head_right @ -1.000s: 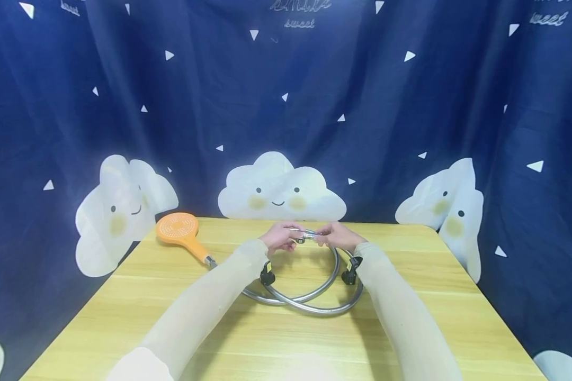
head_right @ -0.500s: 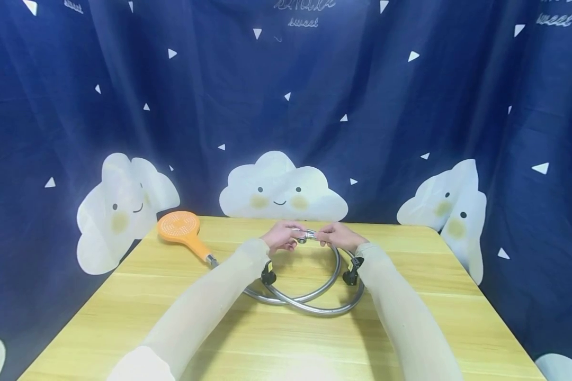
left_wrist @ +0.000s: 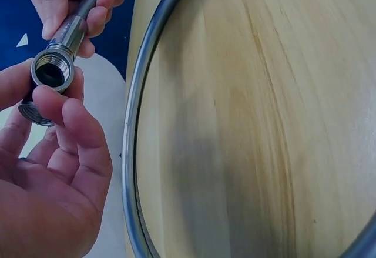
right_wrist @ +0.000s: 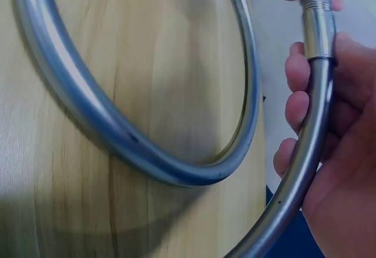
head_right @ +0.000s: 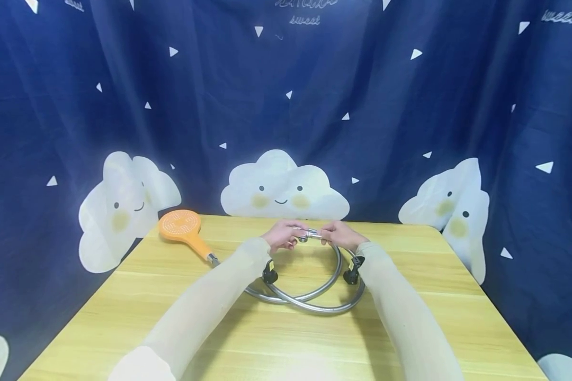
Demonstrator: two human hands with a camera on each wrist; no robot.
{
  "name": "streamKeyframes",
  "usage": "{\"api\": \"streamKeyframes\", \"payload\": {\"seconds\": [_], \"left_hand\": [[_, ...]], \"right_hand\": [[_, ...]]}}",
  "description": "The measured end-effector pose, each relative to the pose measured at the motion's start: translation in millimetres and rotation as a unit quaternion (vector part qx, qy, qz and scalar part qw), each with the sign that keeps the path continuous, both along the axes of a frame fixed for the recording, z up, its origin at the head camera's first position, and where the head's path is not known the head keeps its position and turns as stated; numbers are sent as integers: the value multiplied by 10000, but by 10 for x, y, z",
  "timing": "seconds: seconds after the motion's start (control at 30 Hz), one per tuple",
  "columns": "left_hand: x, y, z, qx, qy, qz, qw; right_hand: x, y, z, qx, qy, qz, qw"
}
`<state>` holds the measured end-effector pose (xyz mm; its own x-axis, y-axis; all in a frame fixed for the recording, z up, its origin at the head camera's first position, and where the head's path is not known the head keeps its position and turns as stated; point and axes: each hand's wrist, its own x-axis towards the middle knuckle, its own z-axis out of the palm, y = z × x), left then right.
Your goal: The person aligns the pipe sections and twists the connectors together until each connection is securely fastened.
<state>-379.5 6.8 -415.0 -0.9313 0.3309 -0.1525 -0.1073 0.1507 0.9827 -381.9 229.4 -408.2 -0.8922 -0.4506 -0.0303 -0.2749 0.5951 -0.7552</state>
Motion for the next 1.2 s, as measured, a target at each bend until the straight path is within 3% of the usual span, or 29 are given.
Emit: {"api": "streamKeyframes", "payload": {"seconds": [0.27,0.5,0.73,0.97,1.2], "left_hand": [[-12,3,0,10,14,57,10000],[-5,-2,-24,0,48,-4,10000],[-8,-10,-23,23,68,-24,10000],[-16,-22,-16,22,-4,36,10000],[-20,-13,-9,0,-51,106,9999]], "right_hand": [[49,-29,47,-360,-139,111,9992],[38,-30,49,45,-24,89,9999],[10,-41,24,-247,-134,144,9995],[16,-73,49,52,-67,78,9999],[-21,-62,10,-157,-80,129,9998]]}}
